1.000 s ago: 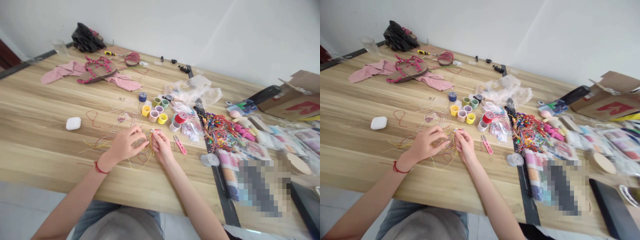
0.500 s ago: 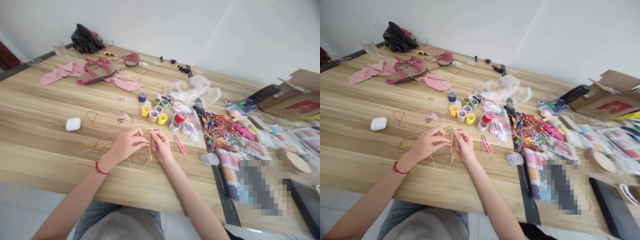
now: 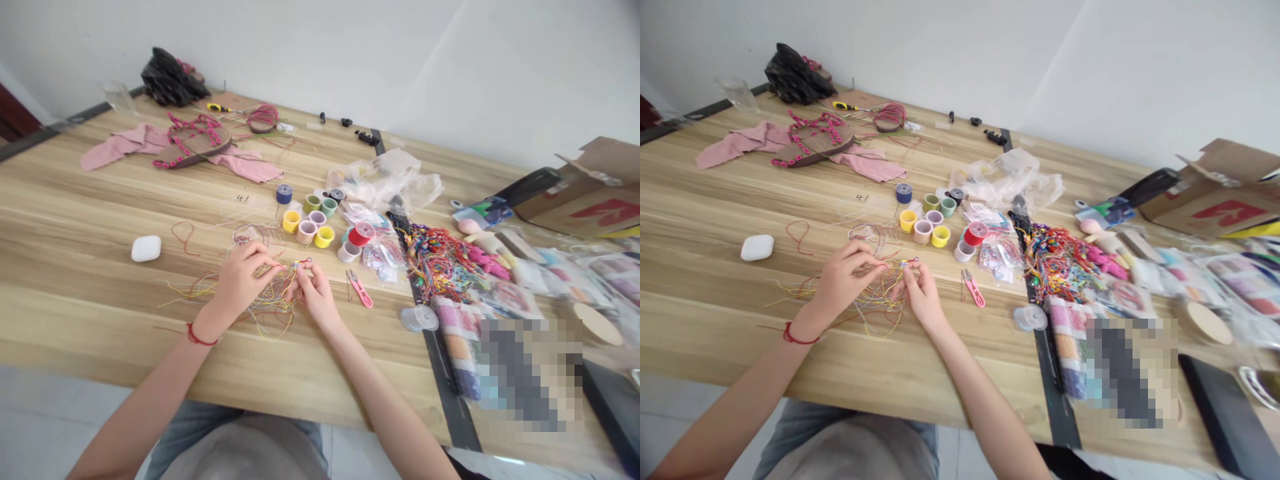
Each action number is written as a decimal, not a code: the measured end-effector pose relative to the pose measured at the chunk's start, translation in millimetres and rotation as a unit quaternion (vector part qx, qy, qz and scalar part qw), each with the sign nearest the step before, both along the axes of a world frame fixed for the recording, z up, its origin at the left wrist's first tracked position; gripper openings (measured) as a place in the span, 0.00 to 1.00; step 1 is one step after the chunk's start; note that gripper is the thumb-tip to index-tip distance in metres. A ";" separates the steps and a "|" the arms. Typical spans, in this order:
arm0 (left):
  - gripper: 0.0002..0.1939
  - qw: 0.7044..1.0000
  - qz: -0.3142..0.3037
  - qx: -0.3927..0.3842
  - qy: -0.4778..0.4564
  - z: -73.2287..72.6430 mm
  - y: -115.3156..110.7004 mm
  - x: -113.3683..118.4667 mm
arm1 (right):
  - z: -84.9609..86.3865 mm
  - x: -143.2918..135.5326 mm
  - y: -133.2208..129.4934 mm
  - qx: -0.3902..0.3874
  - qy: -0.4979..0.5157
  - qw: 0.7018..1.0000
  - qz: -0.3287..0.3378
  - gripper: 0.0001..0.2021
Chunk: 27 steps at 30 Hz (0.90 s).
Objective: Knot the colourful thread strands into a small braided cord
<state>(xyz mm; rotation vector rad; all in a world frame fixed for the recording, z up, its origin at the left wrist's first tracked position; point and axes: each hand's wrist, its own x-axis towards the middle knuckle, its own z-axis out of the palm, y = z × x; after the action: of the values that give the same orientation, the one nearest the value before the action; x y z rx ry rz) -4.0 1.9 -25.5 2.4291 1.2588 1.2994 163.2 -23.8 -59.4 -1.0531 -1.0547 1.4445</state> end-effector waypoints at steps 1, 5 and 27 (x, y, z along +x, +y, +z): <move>0.08 1.000 0.009 0.000 -0.004 -0.1 0.6 -0.2 | -0.2 -0.1 -0.3 0.000 -0.001 1.000 0.002 0.21; 0.08 1.000 0.016 -0.006 -0.004 1.9 0.7 0.1 | 1.0 -1.1 -1.7 -0.002 -0.002 1.000 0.011 0.21; 0.14 0.940 -0.154 -0.246 -0.180 2.0 -15.2 21.4 | -1.5 -9.8 -8.2 -0.035 0.017 0.999 0.026 0.20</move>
<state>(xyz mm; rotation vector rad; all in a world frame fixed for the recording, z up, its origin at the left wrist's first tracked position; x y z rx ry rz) 17.4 -13.3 -23.5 1.8426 0.9197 1.1083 153.4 -31.9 -61.0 -1.0543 -1.0206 1.5451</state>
